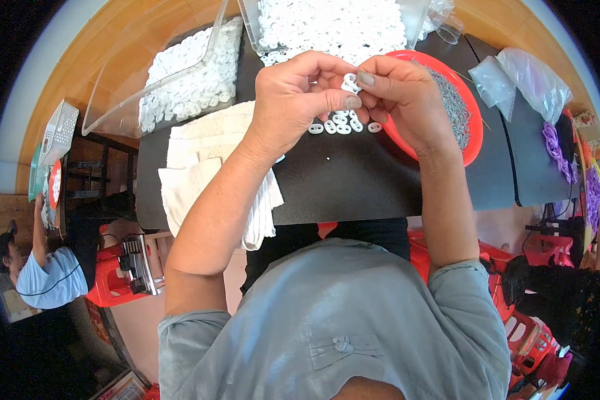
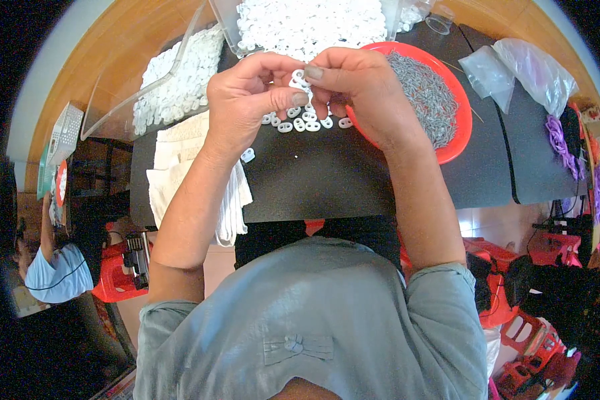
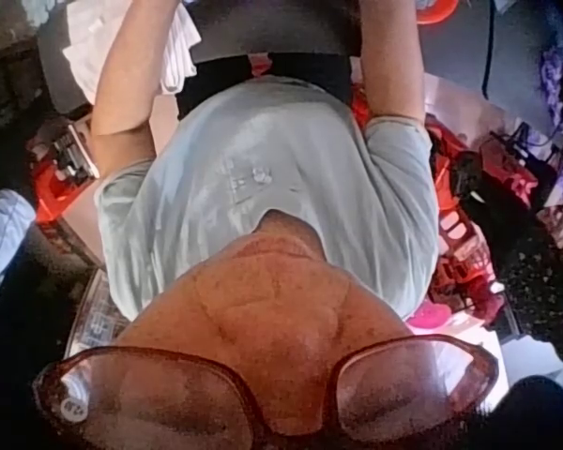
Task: Assembling small metal components into white plastic parts manually.
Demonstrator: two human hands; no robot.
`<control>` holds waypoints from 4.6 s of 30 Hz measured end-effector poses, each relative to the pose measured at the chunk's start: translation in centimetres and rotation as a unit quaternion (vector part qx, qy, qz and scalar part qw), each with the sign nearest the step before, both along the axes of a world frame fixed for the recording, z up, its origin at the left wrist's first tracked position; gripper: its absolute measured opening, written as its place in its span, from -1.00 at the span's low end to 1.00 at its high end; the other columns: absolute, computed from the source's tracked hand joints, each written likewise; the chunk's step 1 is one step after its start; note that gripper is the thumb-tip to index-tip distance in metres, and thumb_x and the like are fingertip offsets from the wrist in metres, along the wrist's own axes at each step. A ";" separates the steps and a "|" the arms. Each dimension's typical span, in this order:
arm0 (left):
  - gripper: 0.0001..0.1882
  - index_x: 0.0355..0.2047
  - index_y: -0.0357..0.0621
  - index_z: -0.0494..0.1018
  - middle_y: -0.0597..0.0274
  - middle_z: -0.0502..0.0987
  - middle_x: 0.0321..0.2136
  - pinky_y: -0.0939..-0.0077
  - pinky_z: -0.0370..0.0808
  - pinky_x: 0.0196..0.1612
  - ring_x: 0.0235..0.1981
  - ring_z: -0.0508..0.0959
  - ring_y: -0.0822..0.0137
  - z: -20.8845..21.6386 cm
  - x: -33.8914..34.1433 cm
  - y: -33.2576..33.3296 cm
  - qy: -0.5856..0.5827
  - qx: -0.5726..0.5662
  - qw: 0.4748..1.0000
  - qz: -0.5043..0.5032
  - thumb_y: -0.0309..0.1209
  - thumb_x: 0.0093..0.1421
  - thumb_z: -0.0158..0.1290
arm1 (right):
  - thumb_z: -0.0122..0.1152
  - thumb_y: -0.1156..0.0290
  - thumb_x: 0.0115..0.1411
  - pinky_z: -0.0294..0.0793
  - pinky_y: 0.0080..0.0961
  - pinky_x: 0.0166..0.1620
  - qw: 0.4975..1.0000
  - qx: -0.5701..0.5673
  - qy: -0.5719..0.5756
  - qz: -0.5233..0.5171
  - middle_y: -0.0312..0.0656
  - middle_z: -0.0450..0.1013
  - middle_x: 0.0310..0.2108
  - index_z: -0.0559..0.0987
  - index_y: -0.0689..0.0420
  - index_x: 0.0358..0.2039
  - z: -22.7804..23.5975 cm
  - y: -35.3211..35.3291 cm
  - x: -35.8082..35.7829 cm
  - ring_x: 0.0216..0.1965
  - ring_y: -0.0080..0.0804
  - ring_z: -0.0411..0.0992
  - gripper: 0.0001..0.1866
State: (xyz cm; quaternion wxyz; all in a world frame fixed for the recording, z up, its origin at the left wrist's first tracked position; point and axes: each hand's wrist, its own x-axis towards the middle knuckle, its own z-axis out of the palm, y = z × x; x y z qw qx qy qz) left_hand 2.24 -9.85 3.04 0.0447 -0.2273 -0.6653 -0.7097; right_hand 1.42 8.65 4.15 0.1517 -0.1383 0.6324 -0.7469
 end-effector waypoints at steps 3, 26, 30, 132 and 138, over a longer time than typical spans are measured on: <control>-0.75 -0.27 -0.30 0.54 0.25 0.59 -0.48 0.77 0.43 -0.54 -0.56 0.51 0.60 -0.1 0.0 -0.2 0.011 -0.010 1.000 0.015 -0.59 -0.01 0.28 | 0.10 0.37 0.26 0.23 -0.75 -0.62 1.000 -0.008 0.001 0.013 -0.29 0.43 -0.58 0.53 0.22 -0.35 0.1 0.0 0.0 -0.63 -0.60 0.39 -0.83; -0.82 -0.37 -0.33 0.50 0.18 0.60 -0.48 0.68 0.53 -0.39 -0.45 0.60 0.47 -0.3 0.6 0.0 0.059 0.042 0.997 -0.009 -0.59 0.02 0.26 | 0.14 0.44 0.21 0.01 -0.78 -0.70 0.991 -0.103 -0.072 0.042 -0.29 0.30 -0.64 0.50 0.30 -0.37 0.0 -0.9 1.1 -0.66 -0.49 0.38 -0.84; -0.83 -0.39 -0.28 0.52 0.25 0.58 -0.51 0.74 0.44 -0.49 -0.52 0.54 0.53 -0.7 0.4 -0.2 0.027 0.059 0.998 -0.004 -0.55 0.01 0.28 | 0.13 0.43 0.23 0.01 -0.77 -0.69 0.990 -0.114 -0.074 0.047 -0.29 0.30 -0.65 0.49 0.30 -0.39 -0.2 -1.1 1.4 -0.65 -0.47 0.39 -0.83; -0.79 -0.32 -0.25 0.48 0.36 0.48 -0.54 0.76 0.35 -0.49 -0.53 0.43 0.63 -1.7 1.4 -1.4 0.110 -0.050 0.988 0.092 -0.59 0.02 0.25 | 0.09 0.63 0.11 0.27 -0.76 -0.47 0.996 -0.048 0.071 -0.004 -0.25 0.50 -0.46 0.47 0.34 -0.12 0.6 -2.6 0.1 -0.52 -0.64 0.37 -0.72; -0.76 -0.24 -0.32 0.49 0.29 0.51 -0.49 0.77 0.35 -0.59 -0.61 0.44 0.57 0.7 1.0 -2.6 0.207 -0.041 0.948 0.239 -0.66 0.05 0.19 | 0.13 0.58 0.13 0.24 -0.75 -0.47 0.991 0.002 0.111 -0.074 -0.26 0.49 -0.48 0.50 0.33 -0.16 0.7 -2.3 0.1 -0.49 -0.65 0.39 -0.76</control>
